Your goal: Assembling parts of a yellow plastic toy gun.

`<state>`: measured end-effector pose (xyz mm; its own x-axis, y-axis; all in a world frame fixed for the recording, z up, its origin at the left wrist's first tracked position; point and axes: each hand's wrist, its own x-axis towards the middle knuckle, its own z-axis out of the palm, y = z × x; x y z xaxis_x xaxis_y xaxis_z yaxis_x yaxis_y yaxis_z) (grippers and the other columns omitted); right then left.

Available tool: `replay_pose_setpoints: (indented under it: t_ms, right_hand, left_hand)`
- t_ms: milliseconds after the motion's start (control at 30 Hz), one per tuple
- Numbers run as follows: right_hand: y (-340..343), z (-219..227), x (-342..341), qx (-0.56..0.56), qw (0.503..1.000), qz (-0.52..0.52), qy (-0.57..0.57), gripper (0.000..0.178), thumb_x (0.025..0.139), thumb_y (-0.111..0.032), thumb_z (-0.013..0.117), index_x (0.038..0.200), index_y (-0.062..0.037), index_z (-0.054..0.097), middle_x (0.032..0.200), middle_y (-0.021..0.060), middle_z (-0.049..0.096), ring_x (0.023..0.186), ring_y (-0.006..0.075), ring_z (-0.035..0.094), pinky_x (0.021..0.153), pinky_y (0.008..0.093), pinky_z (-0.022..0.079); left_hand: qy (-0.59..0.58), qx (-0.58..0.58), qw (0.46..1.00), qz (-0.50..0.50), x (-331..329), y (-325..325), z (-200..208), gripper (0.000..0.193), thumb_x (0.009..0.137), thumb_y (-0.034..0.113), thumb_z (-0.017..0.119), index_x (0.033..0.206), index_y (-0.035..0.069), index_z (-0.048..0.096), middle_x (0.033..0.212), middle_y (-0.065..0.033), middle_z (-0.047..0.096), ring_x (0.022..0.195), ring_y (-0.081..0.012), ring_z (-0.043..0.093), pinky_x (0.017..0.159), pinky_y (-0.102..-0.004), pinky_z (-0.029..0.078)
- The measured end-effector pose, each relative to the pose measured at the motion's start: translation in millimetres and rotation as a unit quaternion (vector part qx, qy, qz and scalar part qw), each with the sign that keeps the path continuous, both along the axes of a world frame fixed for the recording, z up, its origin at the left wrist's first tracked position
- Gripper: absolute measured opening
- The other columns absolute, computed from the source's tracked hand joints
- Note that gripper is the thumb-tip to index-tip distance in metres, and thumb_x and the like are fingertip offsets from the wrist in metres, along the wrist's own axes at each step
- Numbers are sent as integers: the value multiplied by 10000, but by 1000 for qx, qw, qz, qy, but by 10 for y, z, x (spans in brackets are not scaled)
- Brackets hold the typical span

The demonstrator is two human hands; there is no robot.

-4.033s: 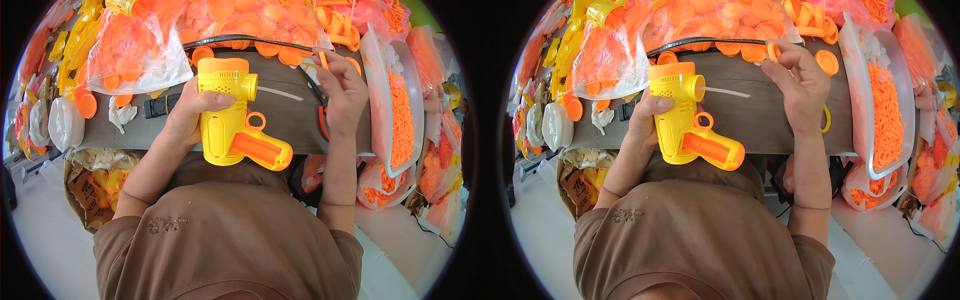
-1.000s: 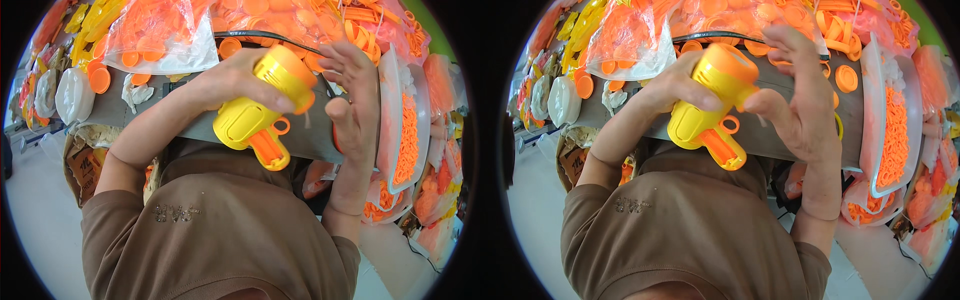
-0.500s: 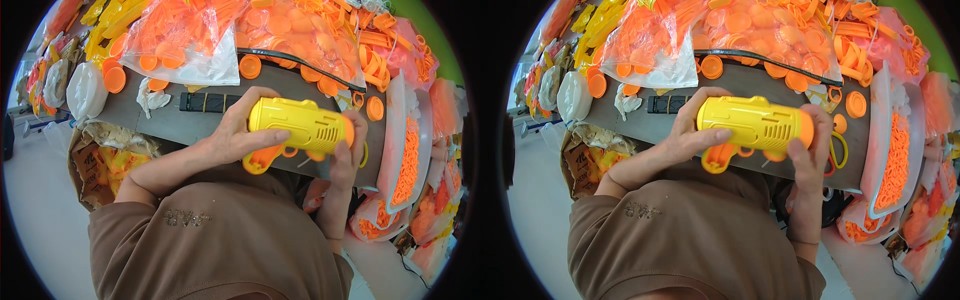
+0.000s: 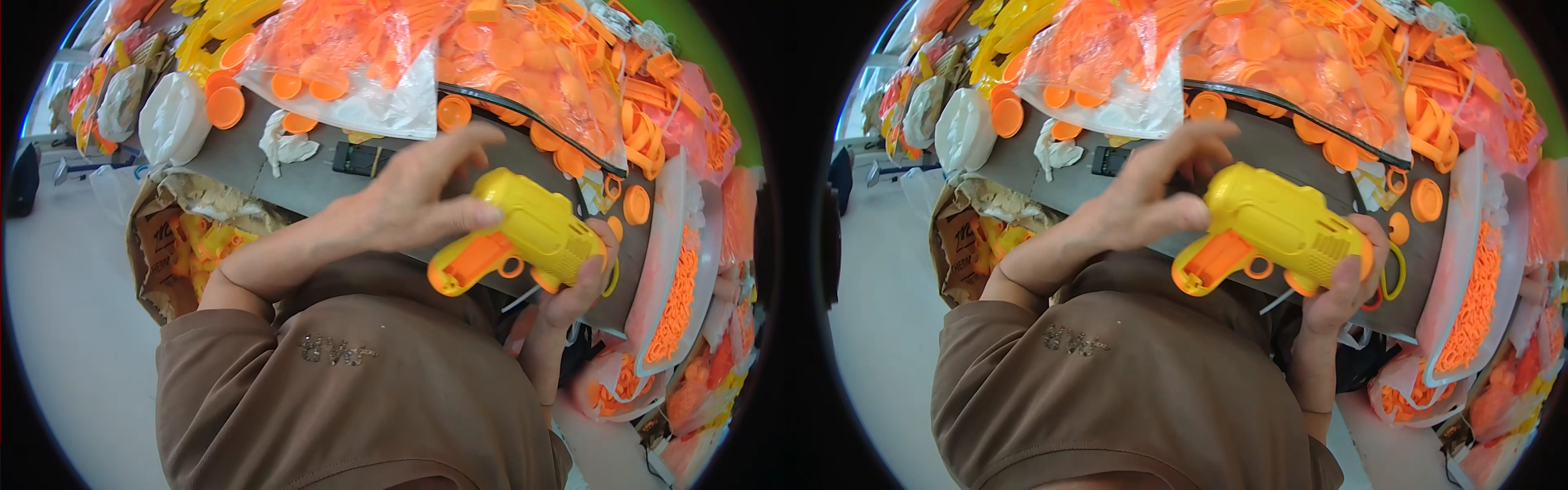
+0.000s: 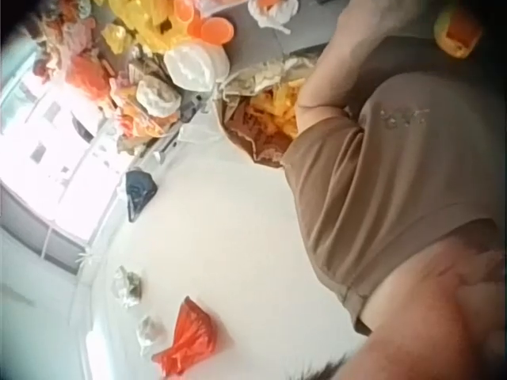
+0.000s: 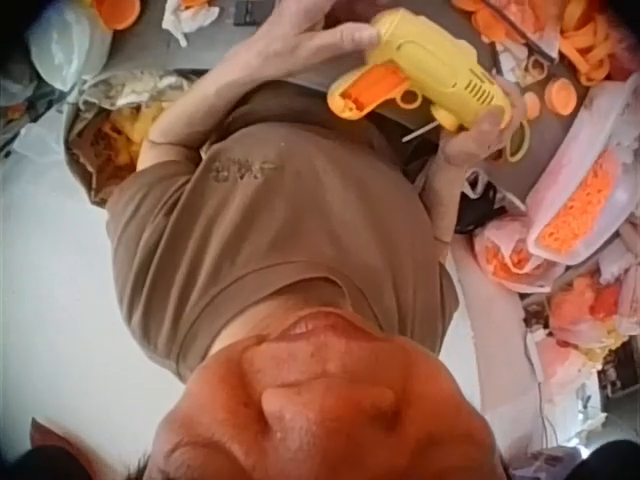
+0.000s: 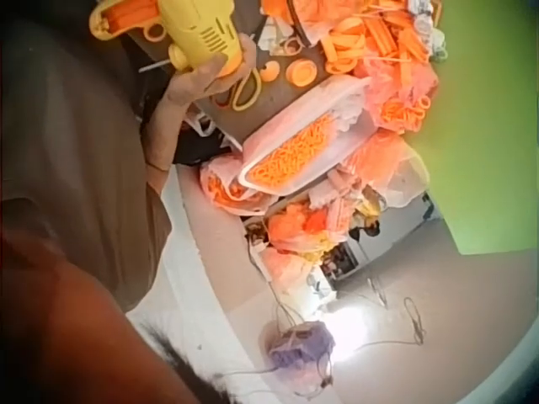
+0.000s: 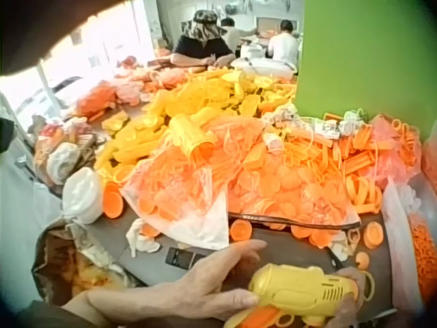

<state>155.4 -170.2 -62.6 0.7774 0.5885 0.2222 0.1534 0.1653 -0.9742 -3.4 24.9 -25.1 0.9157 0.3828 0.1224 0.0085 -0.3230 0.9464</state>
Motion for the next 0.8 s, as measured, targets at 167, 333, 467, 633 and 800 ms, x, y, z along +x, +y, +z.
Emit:
replay_pose_setpoints:
  t_ms: [167, 333, 467, 633, 800]
  right_hand:
    - [33, -69, -28, 30, 997, -9, 75, 428, 928, -332, 413, 1157, 28, 450, 1025, 152, 575, 902, 205, 599, 801, 301, 479]
    - [64, -143, -26, 16, 996, -11, 86, 412, 916, -304, 435, 1154, 31, 451, 983, 138, 592, 877, 185, 598, 773, 288, 475]
    - [27, -187, -15, 25, 996, 2, 87, 416, 904, -296, 452, 1153, 37, 451, 969, 138, 592, 850, 182, 605, 750, 278, 480]
    - [23, -209, 3, 18, 998, -7, 67, 417, 896, -285, 461, 1157, 41, 451, 967, 143, 591, 842, 181, 609, 743, 272, 485]
    - [-4, -244, 27, 20, 998, 14, 61, 422, 896, -279, 461, 1170, 41, 439, 976, 149, 592, 851, 185, 614, 750, 275, 491]
  left_hand:
    - [-11, 245, 959, 140, -188, 347, -26, 162, 824, 124, 649, 963, 42, 656, 1011, -70, 616, 895, -194, 559, 804, -311, 424]
    - [-29, 461, 881, 101, 108, 491, -98, 97, 766, 152, 657, 834, 84, 646, 839, -18, 595, 825, -224, 520, 749, -359, 372]
    - [45, 517, 848, 110, 159, 596, -168, 194, 776, 222, 678, 874, 57, 649, 884, -34, 578, 825, -226, 511, 741, -363, 369]
    - [67, 509, 846, 144, 235, 576, -234, 206, 767, 254, 692, 771, 52, 650, 814, -37, 538, 803, -225, 501, 729, -360, 372]
    - [62, 467, 873, 127, 228, 573, -275, 148, 738, 238, 694, 729, 91, 685, 846, -43, 571, 872, -236, 518, 772, -377, 380]
